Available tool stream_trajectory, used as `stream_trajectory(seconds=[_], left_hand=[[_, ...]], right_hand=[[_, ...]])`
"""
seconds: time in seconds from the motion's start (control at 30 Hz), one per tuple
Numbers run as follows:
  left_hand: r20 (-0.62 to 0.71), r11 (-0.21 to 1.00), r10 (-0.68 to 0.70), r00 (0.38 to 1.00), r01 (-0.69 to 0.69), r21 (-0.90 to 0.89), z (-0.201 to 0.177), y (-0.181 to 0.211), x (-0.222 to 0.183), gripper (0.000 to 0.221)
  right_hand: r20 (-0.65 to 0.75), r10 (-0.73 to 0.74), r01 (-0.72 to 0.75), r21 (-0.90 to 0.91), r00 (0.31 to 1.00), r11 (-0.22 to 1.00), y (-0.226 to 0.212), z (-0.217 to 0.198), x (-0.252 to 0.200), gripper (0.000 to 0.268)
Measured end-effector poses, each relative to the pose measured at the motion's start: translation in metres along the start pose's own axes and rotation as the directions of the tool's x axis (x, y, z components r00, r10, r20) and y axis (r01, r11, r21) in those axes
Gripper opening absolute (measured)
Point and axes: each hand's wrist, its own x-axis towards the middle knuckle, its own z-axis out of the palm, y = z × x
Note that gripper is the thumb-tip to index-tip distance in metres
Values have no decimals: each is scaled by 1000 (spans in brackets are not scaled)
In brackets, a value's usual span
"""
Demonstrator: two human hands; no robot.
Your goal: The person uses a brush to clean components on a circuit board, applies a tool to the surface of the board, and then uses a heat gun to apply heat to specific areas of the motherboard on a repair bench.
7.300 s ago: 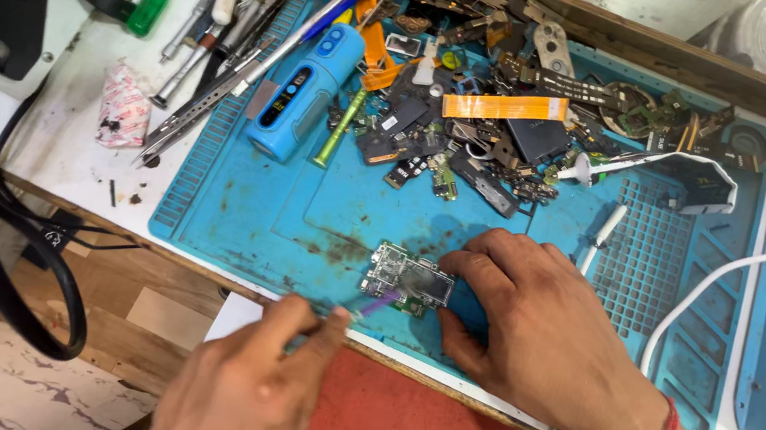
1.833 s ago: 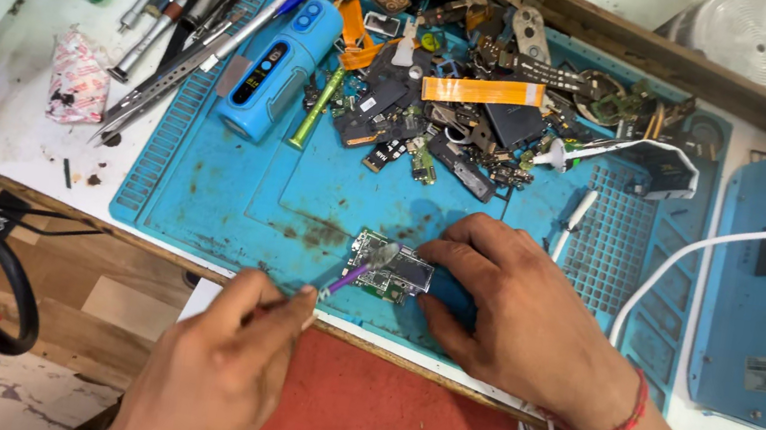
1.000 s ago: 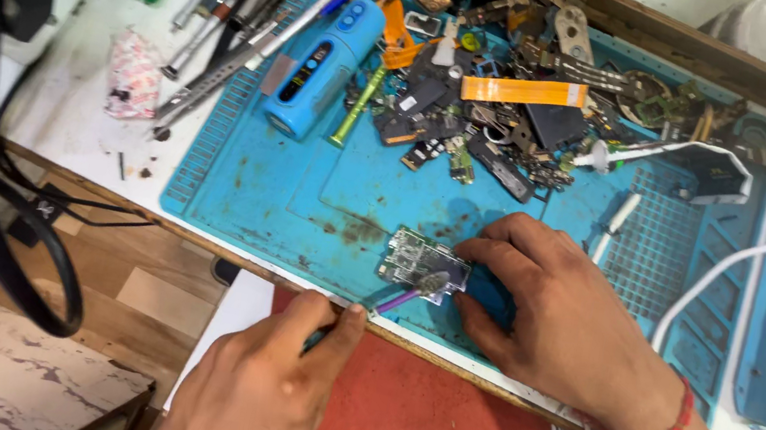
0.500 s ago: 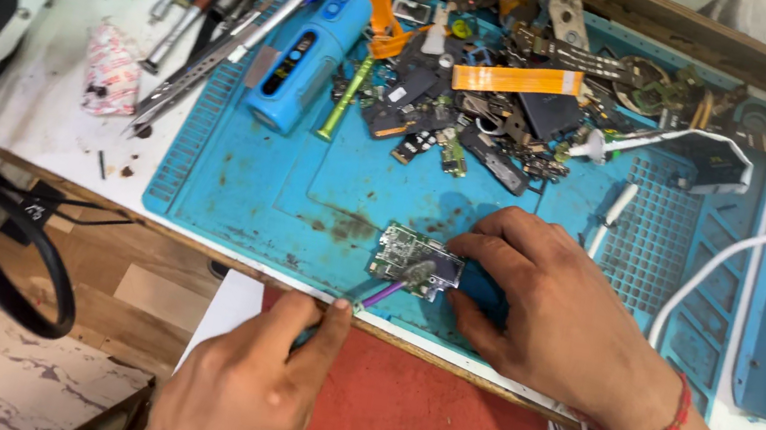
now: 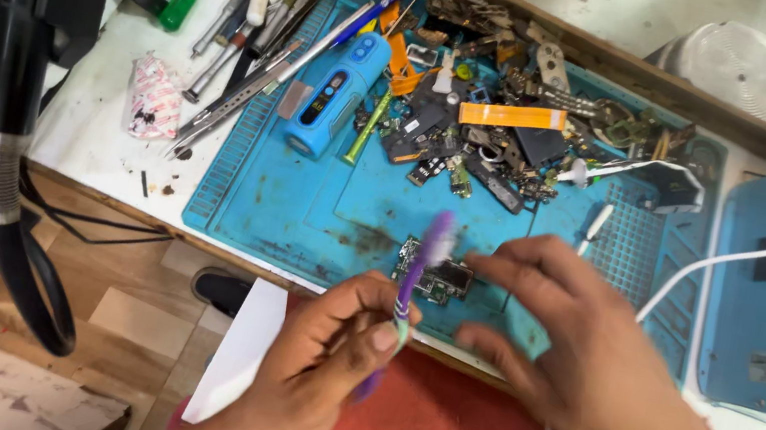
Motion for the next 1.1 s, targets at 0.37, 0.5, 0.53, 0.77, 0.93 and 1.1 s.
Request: stream_trajectory(seconds=[0.37, 0.5, 0.53, 0.77, 0.93, 1.1], left_hand=[[174, 806, 179, 968, -246, 538, 16, 54, 59, 48], [553, 304, -50, 832, -514, 802, -1, 107, 108, 42], [572, 200, -239, 785, -537, 820, 1, 118, 119, 46], [641, 66, -583, 500, -757, 650, 41, 128, 177, 79], [654, 141, -652, 384, -786, 602, 29, 108, 203, 92], [720, 243, -612, 328, -788, 566, 12, 100, 210, 89]], right_hand=[[-195, 680, -543, 465, 707, 699, -3, 92, -89, 45], [-439, 407, -451, 6, 801, 893, 6, 106, -114, 56], [-381, 471, -498, 33, 796, 867, 8, 111, -119, 59], [-164, 663, -682, -130, 730, 719, -17, 156, -128, 76], [-179, 665, -688, -129, 725, 714, -18, 157, -102, 69], [-317, 612, -689, -295, 724, 662, -4, 189, -127, 57]])
